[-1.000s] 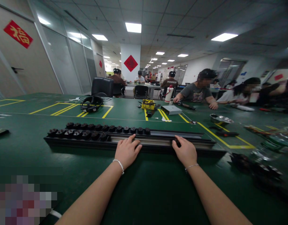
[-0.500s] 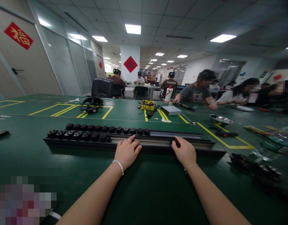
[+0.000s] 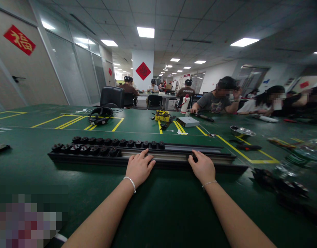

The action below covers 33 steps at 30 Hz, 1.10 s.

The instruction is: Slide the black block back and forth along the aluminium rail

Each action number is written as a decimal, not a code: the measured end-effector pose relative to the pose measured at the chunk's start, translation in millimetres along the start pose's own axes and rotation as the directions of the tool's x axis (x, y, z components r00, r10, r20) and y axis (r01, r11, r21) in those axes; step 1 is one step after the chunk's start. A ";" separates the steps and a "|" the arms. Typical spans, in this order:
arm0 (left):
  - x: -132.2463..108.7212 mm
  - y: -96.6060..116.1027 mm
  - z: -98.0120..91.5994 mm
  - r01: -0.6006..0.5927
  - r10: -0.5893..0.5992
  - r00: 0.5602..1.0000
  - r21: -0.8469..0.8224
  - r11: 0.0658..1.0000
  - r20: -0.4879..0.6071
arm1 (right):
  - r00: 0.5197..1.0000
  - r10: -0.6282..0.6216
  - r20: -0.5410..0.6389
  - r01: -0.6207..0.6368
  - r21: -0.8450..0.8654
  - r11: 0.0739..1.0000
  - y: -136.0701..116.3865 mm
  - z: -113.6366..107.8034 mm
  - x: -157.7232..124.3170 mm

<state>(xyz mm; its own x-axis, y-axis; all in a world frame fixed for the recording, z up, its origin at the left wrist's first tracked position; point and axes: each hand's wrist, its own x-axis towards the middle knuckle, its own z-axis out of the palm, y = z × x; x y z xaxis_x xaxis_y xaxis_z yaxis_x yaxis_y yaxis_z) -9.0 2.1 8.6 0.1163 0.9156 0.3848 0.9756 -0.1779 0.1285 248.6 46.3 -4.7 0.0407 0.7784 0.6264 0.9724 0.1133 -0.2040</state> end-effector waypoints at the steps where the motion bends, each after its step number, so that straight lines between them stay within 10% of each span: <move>1: 0.1 0.2 -0.2 0.004 -0.004 1.000 0.000 1.000 0.003 | 1.000 0.001 -0.003 -0.001 0.000 1.000 -0.1 -0.2 -0.1; 33: 0.3 -2.5 3.6 -0.019 0.019 1.000 0.017 1.000 -0.009 | 0.999 0.018 -0.032 -0.018 -0.007 1.000 0.1 0.8 -0.4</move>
<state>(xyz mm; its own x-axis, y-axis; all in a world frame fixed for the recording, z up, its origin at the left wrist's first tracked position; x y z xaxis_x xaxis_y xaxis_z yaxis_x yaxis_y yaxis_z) -10.7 4.2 5.1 0.1328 0.9089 0.3953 0.9763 -0.1887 0.1059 248.5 46.5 -5.6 0.0653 0.7603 0.6462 0.9732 0.0946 -0.2097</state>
